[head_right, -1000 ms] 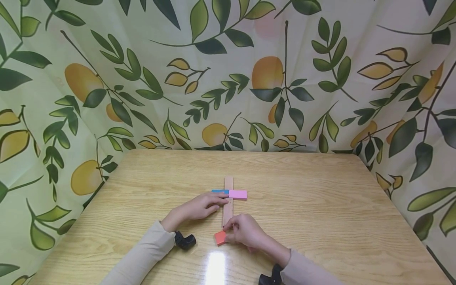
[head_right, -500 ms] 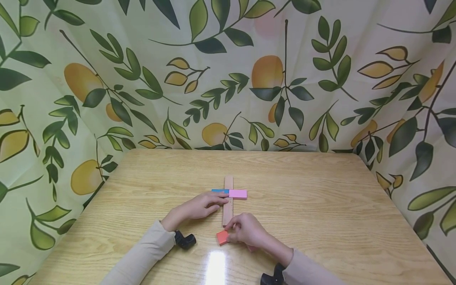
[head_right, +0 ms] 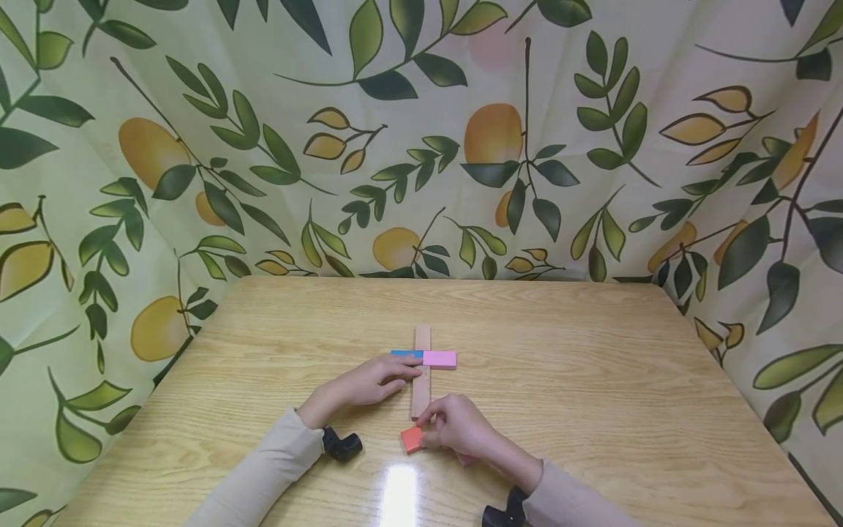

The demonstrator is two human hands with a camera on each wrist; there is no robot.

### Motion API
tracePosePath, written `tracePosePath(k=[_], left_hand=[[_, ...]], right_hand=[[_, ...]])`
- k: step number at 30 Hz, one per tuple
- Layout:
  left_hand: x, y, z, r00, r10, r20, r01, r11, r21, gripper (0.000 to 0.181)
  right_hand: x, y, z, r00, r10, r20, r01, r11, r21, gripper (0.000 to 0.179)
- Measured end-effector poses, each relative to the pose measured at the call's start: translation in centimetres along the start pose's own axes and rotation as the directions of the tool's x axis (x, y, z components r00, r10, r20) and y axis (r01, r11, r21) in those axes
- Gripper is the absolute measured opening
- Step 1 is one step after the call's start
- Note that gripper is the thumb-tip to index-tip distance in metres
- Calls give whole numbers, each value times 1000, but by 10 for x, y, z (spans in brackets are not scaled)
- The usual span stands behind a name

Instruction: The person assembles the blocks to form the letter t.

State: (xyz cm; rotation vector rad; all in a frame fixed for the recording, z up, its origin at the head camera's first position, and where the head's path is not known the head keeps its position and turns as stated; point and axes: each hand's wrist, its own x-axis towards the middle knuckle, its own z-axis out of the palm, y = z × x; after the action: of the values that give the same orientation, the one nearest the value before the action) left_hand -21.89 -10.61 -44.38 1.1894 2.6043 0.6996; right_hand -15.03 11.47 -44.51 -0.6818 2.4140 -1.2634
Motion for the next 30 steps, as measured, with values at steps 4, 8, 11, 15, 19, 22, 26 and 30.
tracePosePath(k=[4, 8, 11, 15, 19, 22, 26, 30], left_hand=[[-1, 1, 0, 1000, -7, 2, 7, 1000, -9, 36], [-1, 1, -1, 1000, -10, 5, 11, 1000, -14, 36], [-2, 1, -1, 1000, -9, 4, 9, 1000, -12, 35], [-1, 1, 0, 1000, -4, -2, 4, 1000, -8, 36], [-1, 0, 0, 1000, -1, -6, 1, 1000, -2, 36], [-1, 0, 0, 1000, 0, -7, 0, 1000, 2, 36], [-1, 1, 0, 1000, 4, -8, -4, 1000, 6, 36], [-1, 1, -1, 1000, 3, -7, -3, 1000, -5, 36]], right_hand=[[0, 2, -1, 1000, -3, -8, 3, 1000, -21, 19], [-1, 2, -2, 1000, 4, -14, -4, 999, -32, 19], [-2, 2, -3, 1000, 9, -15, -9, 999, -34, 19], [-2, 3, -4, 1000, 16, -16, -16, 999, -30, 19], [-2, 4, -5, 1000, 15, -21, -16, 999, -35, 19], [-3, 3, -5, 1000, 14, -23, -15, 999, -39, 19], [-3, 3, -6, 1000, 14, -26, -16, 999, -49, 20], [-5, 4, -7, 1000, 14, -27, -15, 999, -41, 21]])
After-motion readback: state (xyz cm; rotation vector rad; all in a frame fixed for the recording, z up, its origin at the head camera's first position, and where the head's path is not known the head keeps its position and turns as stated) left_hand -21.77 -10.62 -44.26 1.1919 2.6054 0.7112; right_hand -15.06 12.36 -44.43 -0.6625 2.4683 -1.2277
